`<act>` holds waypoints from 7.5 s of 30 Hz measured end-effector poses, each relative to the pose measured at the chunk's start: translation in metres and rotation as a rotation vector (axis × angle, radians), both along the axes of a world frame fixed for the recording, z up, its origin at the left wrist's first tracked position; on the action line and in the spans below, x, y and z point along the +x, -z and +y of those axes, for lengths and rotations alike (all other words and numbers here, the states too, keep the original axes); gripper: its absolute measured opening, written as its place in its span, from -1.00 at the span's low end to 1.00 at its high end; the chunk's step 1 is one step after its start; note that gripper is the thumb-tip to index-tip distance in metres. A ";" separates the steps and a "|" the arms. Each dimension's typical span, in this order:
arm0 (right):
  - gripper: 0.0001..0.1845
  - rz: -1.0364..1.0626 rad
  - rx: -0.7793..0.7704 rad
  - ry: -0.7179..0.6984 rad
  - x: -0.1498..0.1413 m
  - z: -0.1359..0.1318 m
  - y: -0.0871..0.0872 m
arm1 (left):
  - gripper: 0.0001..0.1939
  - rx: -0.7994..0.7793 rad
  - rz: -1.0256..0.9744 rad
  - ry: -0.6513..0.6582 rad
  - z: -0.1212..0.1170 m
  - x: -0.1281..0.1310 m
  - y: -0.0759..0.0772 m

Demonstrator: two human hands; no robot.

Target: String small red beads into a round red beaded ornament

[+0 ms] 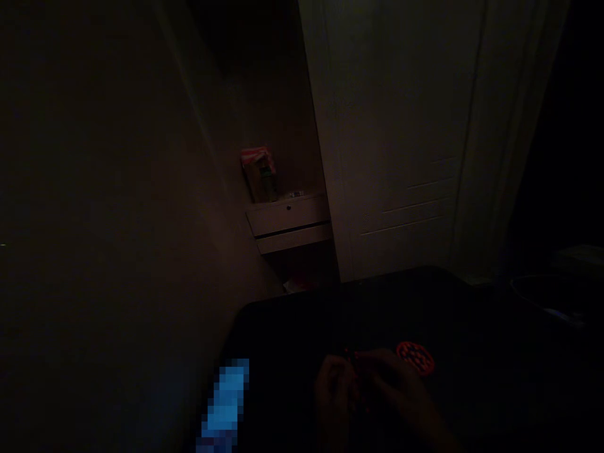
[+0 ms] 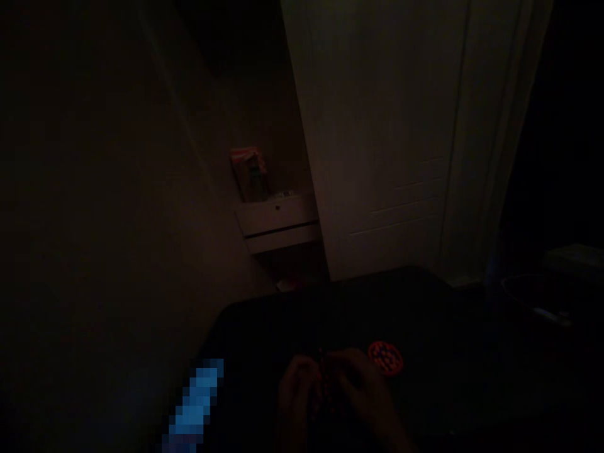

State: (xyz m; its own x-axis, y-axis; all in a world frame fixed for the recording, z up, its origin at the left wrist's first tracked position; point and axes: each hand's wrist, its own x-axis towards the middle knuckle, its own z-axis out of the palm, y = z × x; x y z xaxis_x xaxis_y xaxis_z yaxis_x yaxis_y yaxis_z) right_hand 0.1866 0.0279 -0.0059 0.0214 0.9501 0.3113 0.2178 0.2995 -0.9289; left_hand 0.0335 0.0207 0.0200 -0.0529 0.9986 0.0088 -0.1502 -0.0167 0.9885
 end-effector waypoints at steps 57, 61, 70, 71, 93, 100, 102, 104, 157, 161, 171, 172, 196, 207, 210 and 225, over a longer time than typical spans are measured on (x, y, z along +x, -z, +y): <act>-0.77 -0.050 0.049 -0.159 -0.010 -0.009 -0.019 | -0.49 -0.010 -0.003 0.030 -0.001 0.000 -0.003; -0.75 -0.052 0.031 -0.163 -0.010 -0.010 -0.017 | -0.48 -0.018 -0.011 0.032 0.000 0.001 -0.003; -0.73 -0.020 0.016 -0.145 -0.011 -0.012 -0.021 | -0.50 -0.001 -0.002 0.033 -0.001 0.000 -0.007; -0.73 -0.018 0.010 -0.150 -0.011 -0.013 -0.022 | -0.51 0.004 0.000 0.035 -0.001 0.000 -0.007; -0.70 0.036 -0.084 0.048 -0.007 -0.014 -0.023 | -0.59 -0.021 0.042 0.002 -0.002 -0.001 0.002; -0.68 0.049 -0.060 0.024 -0.007 -0.013 -0.021 | -0.53 -0.009 0.040 0.005 0.001 -0.002 0.004; -0.67 0.048 -0.041 0.020 -0.006 -0.014 -0.023 | -0.52 -0.010 0.037 -0.001 0.001 -0.001 0.004; -0.67 0.046 -0.033 0.018 -0.006 -0.015 -0.025 | -0.53 0.004 0.037 -0.011 0.000 -0.001 0.004; -0.77 0.033 -0.013 -0.025 -0.007 -0.013 -0.021 | -0.52 -0.017 0.002 -0.010 0.000 -0.001 0.003; -0.75 0.049 -0.029 -0.019 -0.008 -0.014 -0.021 | -0.51 -0.013 0.008 -0.005 0.000 -0.001 0.004; -0.72 0.079 -0.031 -0.028 -0.008 -0.014 -0.027 | -0.49 -0.008 -0.020 0.010 0.003 -0.001 0.007; -0.72 0.076 -0.031 -0.027 -0.008 -0.014 -0.027 | -0.49 -0.007 -0.025 0.011 0.002 0.000 0.006; -0.78 0.070 -0.036 0.020 -0.006 -0.009 -0.024 | -0.52 -0.001 0.011 -0.003 0.000 -0.001 0.001; -0.72 0.083 -0.063 0.030 -0.007 -0.012 -0.026 | -0.53 -0.008 0.022 -0.003 0.001 -0.001 0.003; -0.73 0.087 -0.057 0.050 -0.006 -0.009 -0.022 | -0.54 0.008 0.028 -0.005 0.002 -0.001 0.003; -0.67 0.070 -0.070 0.094 -0.007 -0.009 -0.023 | -0.49 -0.008 0.018 0.000 0.002 0.000 -0.001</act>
State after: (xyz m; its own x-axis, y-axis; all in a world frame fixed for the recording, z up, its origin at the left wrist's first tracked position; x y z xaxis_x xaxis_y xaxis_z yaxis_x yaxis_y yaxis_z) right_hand 0.1799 0.0190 0.0168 0.1304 0.9623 0.2387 0.1757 0.2145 -0.9608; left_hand 0.0332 0.0224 0.0212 -0.0532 0.9986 0.0016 -0.1323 -0.0086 0.9912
